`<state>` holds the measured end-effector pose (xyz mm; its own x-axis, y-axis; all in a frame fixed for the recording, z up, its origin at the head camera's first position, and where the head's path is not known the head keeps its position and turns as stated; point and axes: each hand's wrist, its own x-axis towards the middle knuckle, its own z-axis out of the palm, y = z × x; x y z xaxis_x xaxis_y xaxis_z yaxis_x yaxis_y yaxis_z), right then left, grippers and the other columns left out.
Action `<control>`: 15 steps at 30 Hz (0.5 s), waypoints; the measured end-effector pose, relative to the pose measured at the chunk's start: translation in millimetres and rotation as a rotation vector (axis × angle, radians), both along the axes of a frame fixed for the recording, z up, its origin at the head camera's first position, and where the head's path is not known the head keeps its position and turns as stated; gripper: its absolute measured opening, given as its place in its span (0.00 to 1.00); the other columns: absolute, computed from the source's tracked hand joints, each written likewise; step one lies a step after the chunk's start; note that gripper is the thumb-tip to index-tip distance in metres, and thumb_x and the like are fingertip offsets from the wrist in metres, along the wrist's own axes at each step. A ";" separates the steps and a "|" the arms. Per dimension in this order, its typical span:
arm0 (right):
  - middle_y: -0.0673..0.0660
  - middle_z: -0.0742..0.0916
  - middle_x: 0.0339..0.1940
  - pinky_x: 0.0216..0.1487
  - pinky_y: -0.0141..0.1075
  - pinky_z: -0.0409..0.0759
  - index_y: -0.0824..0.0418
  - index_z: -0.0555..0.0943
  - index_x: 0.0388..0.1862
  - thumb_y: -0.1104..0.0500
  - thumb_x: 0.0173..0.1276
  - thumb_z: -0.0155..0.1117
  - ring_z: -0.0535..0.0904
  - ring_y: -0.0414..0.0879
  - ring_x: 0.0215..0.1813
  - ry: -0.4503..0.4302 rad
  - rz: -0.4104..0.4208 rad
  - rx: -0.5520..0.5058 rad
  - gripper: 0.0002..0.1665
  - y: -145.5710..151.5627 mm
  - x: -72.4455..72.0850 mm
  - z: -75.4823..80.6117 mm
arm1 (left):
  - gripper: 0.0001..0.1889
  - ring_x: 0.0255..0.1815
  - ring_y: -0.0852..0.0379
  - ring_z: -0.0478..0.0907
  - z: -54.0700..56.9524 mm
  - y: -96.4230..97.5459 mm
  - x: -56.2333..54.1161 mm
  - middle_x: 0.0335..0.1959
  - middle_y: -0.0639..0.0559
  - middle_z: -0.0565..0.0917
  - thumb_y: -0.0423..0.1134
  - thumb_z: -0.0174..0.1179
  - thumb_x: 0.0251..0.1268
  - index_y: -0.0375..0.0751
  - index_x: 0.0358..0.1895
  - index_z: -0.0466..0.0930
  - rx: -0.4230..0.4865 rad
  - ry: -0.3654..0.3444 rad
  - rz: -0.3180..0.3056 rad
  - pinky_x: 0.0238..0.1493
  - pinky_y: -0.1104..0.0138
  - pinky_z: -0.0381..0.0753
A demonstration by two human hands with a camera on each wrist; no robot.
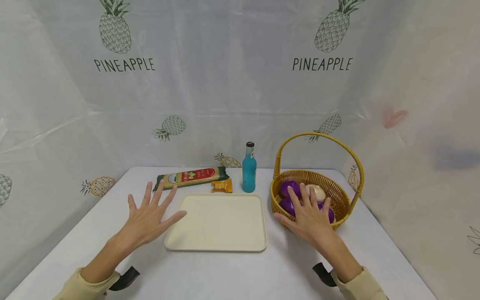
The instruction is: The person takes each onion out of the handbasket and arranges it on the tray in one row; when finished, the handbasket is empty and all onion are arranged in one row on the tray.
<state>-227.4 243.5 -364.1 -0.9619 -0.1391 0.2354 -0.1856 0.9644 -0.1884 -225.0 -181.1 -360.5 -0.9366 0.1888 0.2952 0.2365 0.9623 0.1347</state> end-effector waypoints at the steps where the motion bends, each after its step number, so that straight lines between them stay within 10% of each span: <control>1: 0.70 0.50 0.80 0.65 0.80 0.31 0.53 0.50 0.80 0.24 0.63 0.52 0.40 0.72 0.79 0.000 0.001 0.002 0.57 0.7 -0.2 -0.4 | 0.46 0.80 0.31 0.32 -0.6 0.0 -0.2 0.81 0.39 0.40 0.75 0.45 0.62 0.52 0.78 0.53 0.004 0.004 -0.001 0.62 0.20 0.28; 9: 0.69 0.50 0.80 0.66 0.79 0.35 0.53 0.49 0.81 0.24 0.64 0.49 0.40 0.71 0.79 -0.049 0.002 0.011 0.56 17.1 -8.1 -1.2 | 0.46 0.80 0.30 0.36 -11.0 -5.5 -12.7 0.81 0.37 0.44 0.71 0.50 0.63 0.50 0.78 0.52 0.041 0.012 0.002 0.66 0.22 0.36; 15: 0.74 0.55 0.77 0.63 0.79 0.53 0.55 0.54 0.79 0.26 0.66 0.50 0.50 0.77 0.75 -0.071 0.016 0.000 0.53 43.5 -18.3 -3.7 | 0.45 0.76 0.28 0.52 -24.5 -17.6 -28.9 0.79 0.34 0.48 0.63 0.58 0.64 0.49 0.79 0.51 0.074 0.006 -0.034 0.61 0.26 0.62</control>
